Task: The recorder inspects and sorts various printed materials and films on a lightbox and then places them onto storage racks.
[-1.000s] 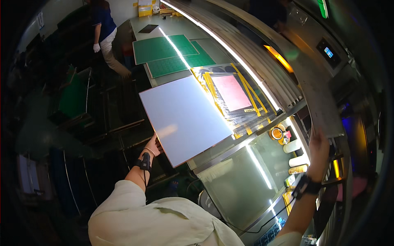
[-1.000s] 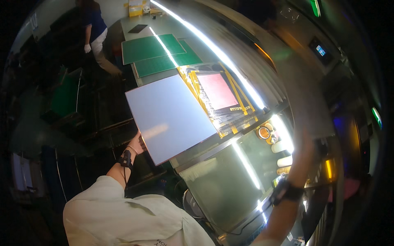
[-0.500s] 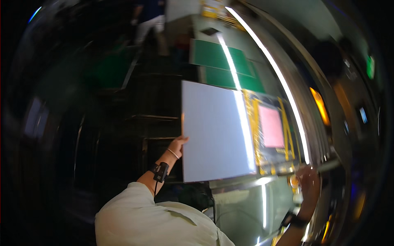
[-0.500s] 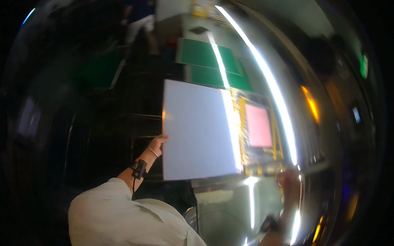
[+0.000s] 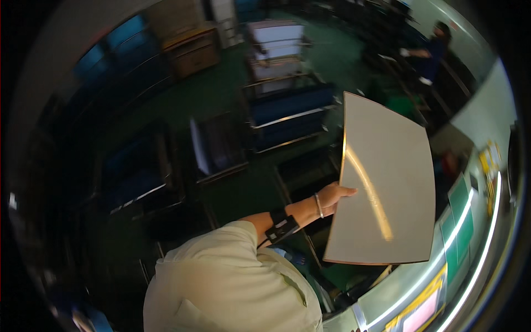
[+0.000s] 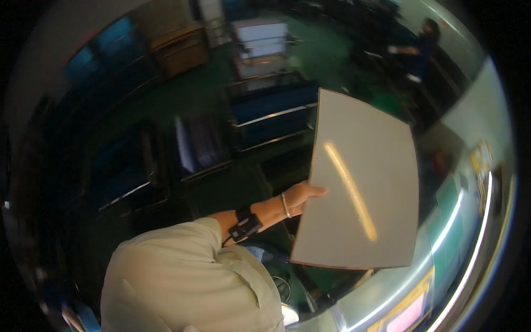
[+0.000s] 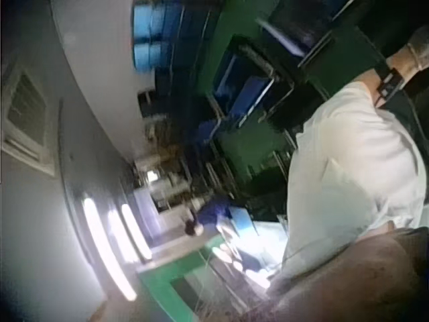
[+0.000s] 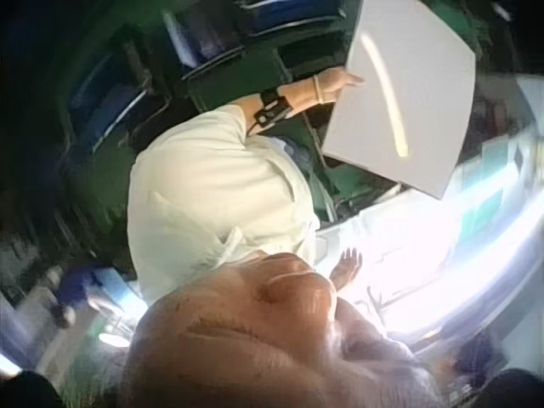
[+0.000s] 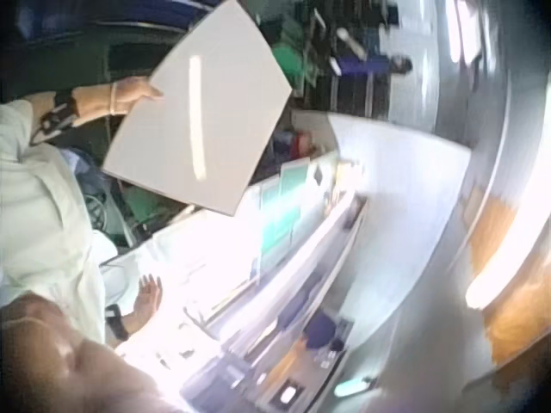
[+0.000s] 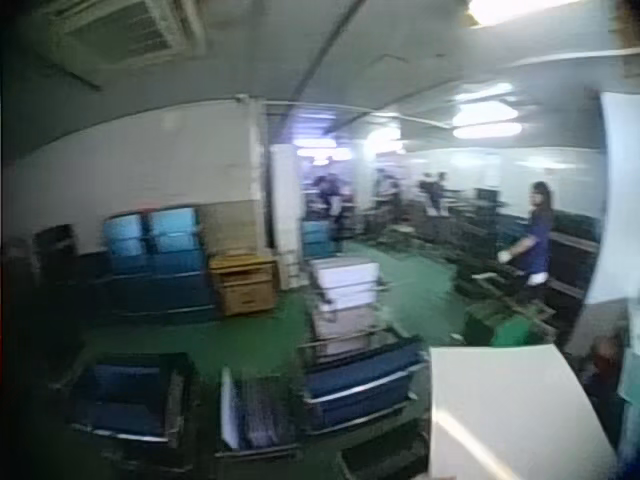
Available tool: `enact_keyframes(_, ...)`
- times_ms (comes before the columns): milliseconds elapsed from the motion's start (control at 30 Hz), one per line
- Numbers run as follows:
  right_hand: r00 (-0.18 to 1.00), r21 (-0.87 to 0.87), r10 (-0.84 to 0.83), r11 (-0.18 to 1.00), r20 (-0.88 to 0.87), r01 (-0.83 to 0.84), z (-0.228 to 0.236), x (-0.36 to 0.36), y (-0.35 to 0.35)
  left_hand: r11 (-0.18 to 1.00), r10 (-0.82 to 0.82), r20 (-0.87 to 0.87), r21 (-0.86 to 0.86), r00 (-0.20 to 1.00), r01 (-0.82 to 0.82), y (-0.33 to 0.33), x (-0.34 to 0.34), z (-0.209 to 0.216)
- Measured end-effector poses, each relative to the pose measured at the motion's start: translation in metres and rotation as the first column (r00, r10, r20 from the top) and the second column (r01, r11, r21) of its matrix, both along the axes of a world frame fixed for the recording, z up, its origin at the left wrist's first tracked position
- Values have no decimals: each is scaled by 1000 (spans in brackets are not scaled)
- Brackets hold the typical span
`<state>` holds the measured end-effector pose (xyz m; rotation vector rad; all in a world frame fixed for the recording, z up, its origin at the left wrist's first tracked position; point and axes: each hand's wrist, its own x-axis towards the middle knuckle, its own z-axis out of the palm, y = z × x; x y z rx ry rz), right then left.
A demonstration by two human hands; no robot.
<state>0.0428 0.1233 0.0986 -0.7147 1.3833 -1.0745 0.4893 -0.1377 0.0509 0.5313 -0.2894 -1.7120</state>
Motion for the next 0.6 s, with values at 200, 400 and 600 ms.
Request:
enact_keyframes(200,974,38,225,974,-21,-224,-14,91,-74,804,460,534,89,709,-588,156,216,42)
enact_keyframes(400,944,138,321,941,-76,-309,-22,178,-124,386,634,757,-133,158,-913,246,361,37)
enact_keyframes(600,935,340,286,918,-210,-205,-35,255,-143,224,250,925,-344,-288,-912,215,498,-21)
